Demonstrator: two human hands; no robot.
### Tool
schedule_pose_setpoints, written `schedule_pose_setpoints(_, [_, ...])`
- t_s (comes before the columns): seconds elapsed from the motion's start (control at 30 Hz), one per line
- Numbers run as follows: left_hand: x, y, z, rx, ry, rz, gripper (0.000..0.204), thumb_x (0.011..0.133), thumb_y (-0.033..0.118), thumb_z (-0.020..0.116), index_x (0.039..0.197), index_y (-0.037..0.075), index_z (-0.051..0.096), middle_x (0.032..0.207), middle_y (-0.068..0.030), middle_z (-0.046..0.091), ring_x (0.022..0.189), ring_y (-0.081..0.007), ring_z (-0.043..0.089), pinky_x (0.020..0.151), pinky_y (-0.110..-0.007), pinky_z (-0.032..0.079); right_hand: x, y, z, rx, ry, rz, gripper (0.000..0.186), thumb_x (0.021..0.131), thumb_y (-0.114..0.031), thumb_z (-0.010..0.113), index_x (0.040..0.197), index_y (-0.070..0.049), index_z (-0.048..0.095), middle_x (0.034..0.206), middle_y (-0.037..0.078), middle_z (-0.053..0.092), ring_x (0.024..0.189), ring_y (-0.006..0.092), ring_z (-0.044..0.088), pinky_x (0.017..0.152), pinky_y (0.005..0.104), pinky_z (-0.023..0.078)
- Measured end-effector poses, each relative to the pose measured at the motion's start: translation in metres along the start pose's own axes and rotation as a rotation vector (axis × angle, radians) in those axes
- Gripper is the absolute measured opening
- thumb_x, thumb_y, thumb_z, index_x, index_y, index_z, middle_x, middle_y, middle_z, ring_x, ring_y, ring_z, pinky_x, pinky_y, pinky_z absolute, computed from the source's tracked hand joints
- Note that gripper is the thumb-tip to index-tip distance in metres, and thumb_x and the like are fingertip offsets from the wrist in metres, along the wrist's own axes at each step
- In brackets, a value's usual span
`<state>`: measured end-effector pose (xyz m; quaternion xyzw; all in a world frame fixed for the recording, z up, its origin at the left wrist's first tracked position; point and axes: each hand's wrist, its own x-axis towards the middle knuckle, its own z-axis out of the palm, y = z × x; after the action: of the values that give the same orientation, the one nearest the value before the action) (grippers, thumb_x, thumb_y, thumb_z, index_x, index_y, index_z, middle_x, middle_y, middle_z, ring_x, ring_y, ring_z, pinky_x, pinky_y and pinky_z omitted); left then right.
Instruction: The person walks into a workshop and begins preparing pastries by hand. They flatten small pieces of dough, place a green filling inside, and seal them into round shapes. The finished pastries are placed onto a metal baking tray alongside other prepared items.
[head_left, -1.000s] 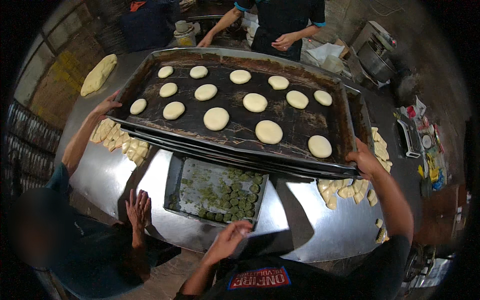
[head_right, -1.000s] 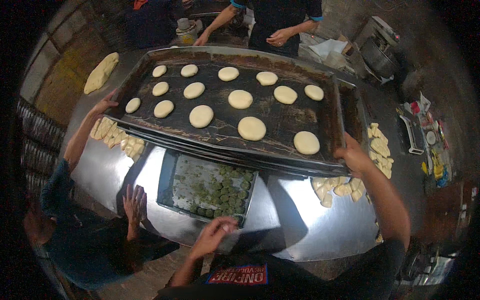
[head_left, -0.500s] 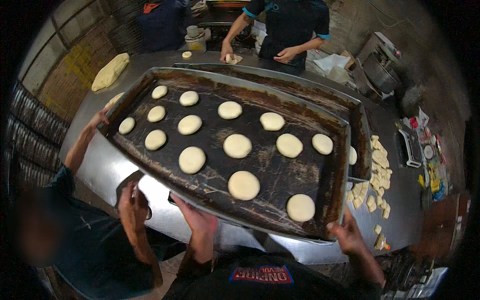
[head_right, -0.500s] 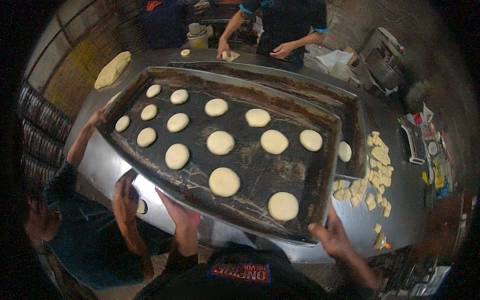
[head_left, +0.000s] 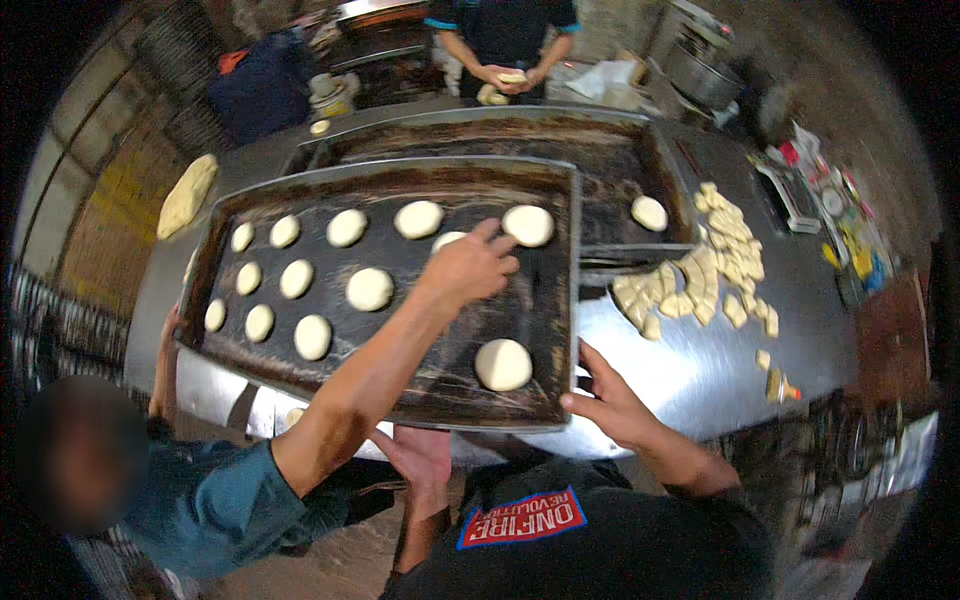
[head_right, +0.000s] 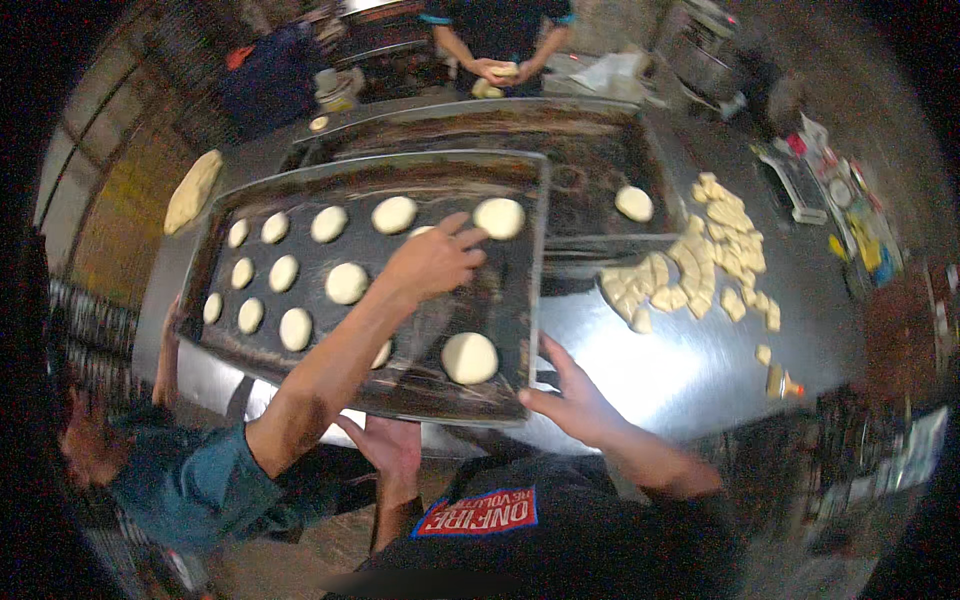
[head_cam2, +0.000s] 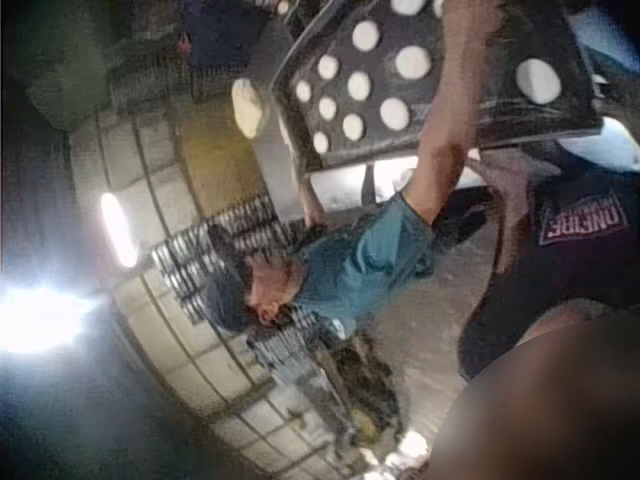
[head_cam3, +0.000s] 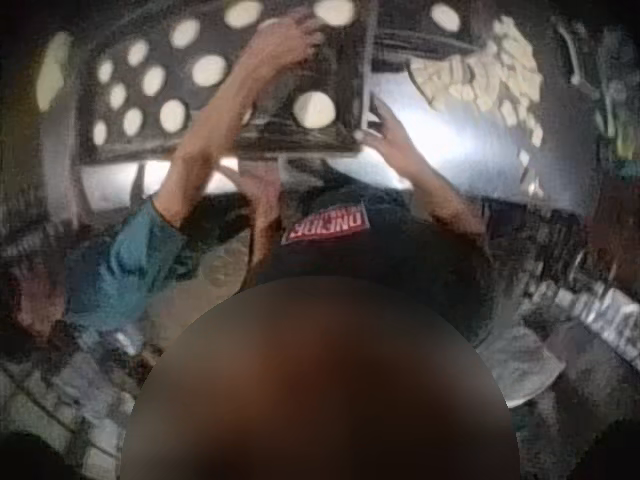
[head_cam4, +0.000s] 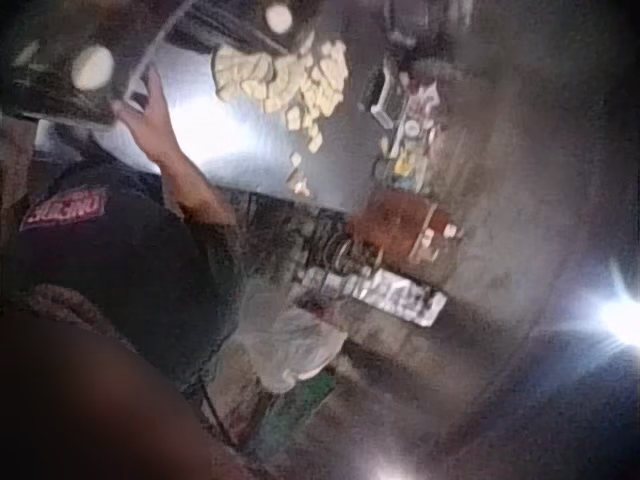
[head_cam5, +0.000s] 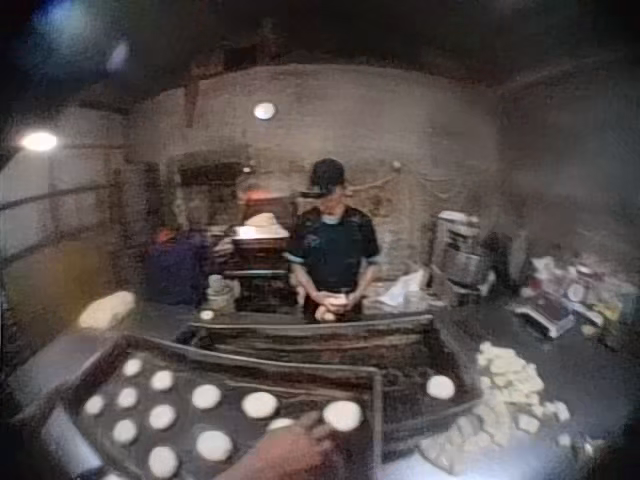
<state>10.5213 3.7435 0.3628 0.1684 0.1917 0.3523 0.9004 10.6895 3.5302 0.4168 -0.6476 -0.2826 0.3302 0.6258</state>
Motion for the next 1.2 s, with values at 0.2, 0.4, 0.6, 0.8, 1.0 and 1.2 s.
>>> schedule_pose_setpoints(0.2, [-0.035,-0.015,0.007,-0.048,0.075,-0.175,0.099,0.079,0.084,0.032,0.144,0.010,0.037,0.149,-0.0120,0.038,0.136,-0.0320,0.033,0.112,-0.054,0.023,-0.001,0.030,-0.014,0.323,-0.159,0.141,0.051,0.096,-0.016,0.057,0.142,-0.002,0.040,0.138,0.012,0.050,0.106,0.0186,0.060,0.090,0.0336,0.051])
schedule_pose_setpoints(0.4, [-0.070,-0.028,-0.027,0.288,-0.044,-0.364,0.082,0.089,0.073,0.033,0.141,0.010,0.040,0.142,-0.0143,0.044,0.129,-0.0362,0.040,0.109,-0.055,0.029,0.007,0.145,-0.125,0.000,0.616,0.503,0.043,0.087,-0.018,0.059,0.124,0.002,0.058,0.107,0.015,0.066,0.090,0.0216,0.064,0.078,0.0346,0.051])
schedule_pose_setpoints(0.6, [-0.053,-0.088,0.004,0.726,-0.071,-0.602,0.069,0.097,0.059,0.034,0.140,0.005,0.036,0.140,-0.0163,0.044,0.123,-0.0317,0.048,0.104,-0.045,0.037,-0.006,0.224,-0.216,-0.938,0.994,0.090,0.040,0.080,-0.025,0.067,0.106,0.005,0.062,0.080,0.022,0.063,0.079,0.0433,0.062,0.075,0.0471,0.050])
schedule_pose_setpoints(0.8, [-0.026,-0.113,0.043,1.279,-0.129,-0.402,0.047,0.104,0.037,0.039,0.134,0.001,0.045,0.132,-0.0139,0.052,0.116,-0.0244,0.054,0.099,-0.038,0.042,-0.022,0.111,-0.173,-0.761,0.593,0.340,0.045,0.081,-0.002,0.061,0.123,-0.005,0.046,0.092,0.023,0.067,0.087,0.0393,0.065,0.074,0.0429,0.052])
schedule_pose_setpoints(1.0, [0.020,-0.152,0.065,1.232,-0.262,-0.041,0.041,0.104,0.035,0.038,0.106,0.000,0.059,0.103,-0.0094,0.064,0.088,-0.0179,0.062,0.077,-0.032,0.050,-0.016,0.058,-0.049,-0.323,0.367,-0.120,0.031,0.079,0.002,0.068,0.108,-0.002,0.058,0.103,0.011,0.058,0.091,0.0183,0.060,0.076,0.0285,0.050])
schedule_pose_setpoints(1.2, [0.067,-0.109,0.078,1.093,-0.088,0.314,0.052,0.103,0.038,0.039,0.074,-0.001,0.058,0.066,-0.0049,0.058,0.061,-0.0137,0.053,0.057,-0.030,0.043,0.079,0.033,0.048,-0.307,0.535,-0.459,0.021,0.086,-0.011,0.069,0.095,0.001,0.055,0.077,0.013,0.061,0.067,0.0180,0.061,0.060,0.0282,0.048])
